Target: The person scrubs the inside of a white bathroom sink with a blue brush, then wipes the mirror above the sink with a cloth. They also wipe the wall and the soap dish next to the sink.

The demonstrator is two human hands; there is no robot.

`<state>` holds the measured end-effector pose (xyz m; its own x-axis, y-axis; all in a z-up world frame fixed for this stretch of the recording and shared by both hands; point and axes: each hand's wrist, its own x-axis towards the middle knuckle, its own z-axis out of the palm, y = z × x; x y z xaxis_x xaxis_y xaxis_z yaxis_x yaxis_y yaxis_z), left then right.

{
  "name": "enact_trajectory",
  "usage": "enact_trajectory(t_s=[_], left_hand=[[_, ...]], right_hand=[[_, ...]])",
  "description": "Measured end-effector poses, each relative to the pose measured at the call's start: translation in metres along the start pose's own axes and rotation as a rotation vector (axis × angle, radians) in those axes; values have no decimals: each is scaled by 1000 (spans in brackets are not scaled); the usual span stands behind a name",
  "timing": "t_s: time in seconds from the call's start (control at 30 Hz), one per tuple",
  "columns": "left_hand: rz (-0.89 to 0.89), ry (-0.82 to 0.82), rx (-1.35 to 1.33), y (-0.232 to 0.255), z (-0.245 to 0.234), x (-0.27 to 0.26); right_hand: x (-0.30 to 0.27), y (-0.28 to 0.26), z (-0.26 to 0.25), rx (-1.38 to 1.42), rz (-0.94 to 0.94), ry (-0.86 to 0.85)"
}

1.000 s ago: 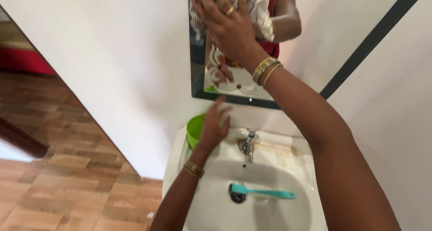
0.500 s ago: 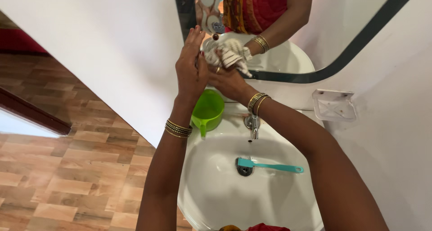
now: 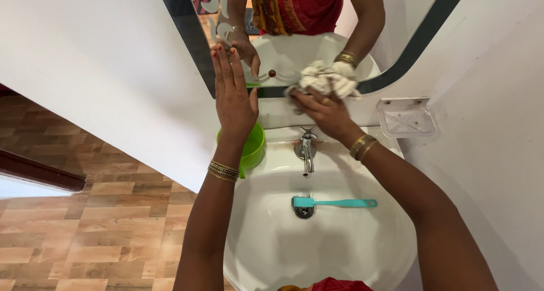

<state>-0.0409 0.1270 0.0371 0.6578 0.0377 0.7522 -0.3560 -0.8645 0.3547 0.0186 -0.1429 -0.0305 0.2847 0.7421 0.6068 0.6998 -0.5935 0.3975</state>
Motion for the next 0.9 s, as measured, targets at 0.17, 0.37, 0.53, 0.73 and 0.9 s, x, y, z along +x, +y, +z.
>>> enact_trajectory(t_s=[0.17,0.37,0.53,0.73,0.9], left_hand=[[-25,46,65,-3,10,-3],[-46,108,103,-4,21,-3],[-53,119,116,0,23,-4],[-60,100,118,2,18,-3],[-76,104,134,3,19,-2]], right_hand=[[-34,-1,-9,55,462,121],[8,-8,-15,286,835,522],[68,-35,5,-152,498,251],[51,-30,4,-169,265,129],[38,-40,7,-160,308,82]])
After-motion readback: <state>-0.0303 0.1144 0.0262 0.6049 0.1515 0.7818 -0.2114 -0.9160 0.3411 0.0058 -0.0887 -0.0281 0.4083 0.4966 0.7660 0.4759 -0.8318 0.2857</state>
